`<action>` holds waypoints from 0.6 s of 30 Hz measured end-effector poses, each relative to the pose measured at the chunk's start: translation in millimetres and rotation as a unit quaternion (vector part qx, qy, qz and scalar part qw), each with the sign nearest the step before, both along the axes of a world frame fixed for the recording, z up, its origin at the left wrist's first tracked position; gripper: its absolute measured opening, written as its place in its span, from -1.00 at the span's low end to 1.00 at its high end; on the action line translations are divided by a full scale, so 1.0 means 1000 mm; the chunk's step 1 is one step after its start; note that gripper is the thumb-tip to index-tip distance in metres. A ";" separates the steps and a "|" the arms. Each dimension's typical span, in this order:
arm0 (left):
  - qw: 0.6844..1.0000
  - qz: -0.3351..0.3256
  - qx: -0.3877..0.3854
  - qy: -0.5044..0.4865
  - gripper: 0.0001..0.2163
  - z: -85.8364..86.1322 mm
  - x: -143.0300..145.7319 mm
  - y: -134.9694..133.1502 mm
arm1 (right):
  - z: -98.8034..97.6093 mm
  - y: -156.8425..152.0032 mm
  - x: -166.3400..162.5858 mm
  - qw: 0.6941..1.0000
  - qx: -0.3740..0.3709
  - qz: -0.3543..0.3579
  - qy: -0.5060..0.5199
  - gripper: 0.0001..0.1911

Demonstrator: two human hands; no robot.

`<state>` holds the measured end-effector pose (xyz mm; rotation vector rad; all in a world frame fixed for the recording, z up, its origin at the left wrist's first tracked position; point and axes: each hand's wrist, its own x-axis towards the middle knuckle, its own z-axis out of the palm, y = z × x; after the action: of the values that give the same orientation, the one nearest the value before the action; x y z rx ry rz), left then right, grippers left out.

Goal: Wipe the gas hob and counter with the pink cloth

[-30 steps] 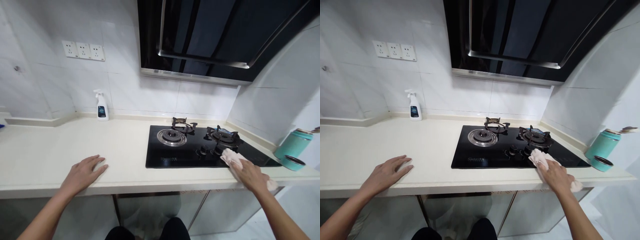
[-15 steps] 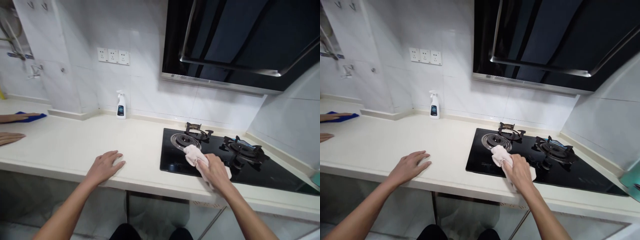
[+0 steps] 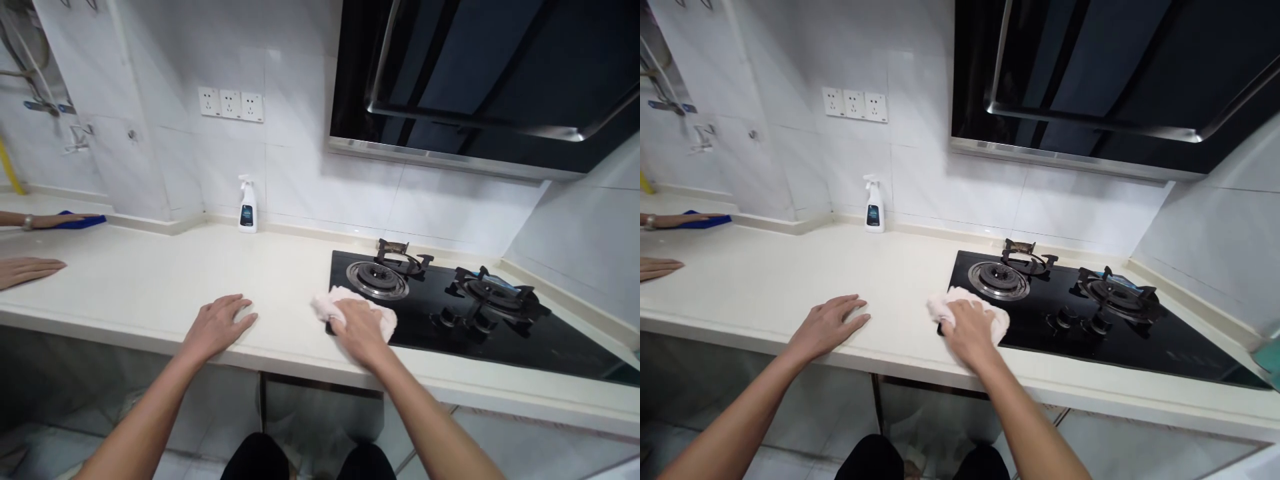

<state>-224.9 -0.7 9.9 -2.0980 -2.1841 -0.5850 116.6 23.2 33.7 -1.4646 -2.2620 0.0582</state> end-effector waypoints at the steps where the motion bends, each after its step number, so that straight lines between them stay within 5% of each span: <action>1: 1.000 0.000 -0.002 0.004 -0.42 0.000 0.000 0.000 | 0.000 -0.013 -0.012 1.000 0.000 0.025 0.006 -0.68; 6: 1.000 0.005 -0.009 0.024 -0.38 0.000 -0.006 0.004 | -0.008 -0.074 -0.061 0.984 0.038 0.174 0.011 -0.68; 10: 0.999 -0.008 0.000 0.037 -0.40 -0.002 -0.013 0.011 | -0.017 -0.087 -0.066 0.975 0.102 0.194 -0.028 -0.62; 14: 0.999 -0.011 -0.010 0.042 -0.41 -0.001 -0.016 0.013 | -0.033 -0.078 -0.024 0.981 0.132 0.140 -0.002 -0.59; 18: 0.998 0.003 -0.035 0.046 -0.37 0.003 -0.017 0.015 | -0.060 -0.071 0.057 0.970 0.224 0.069 0.064 -0.60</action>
<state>-242.0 14.2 12.6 -2.1048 -2.1903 -0.4087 173.9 -47.6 -25.8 -1.0368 -2.0921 -0.2898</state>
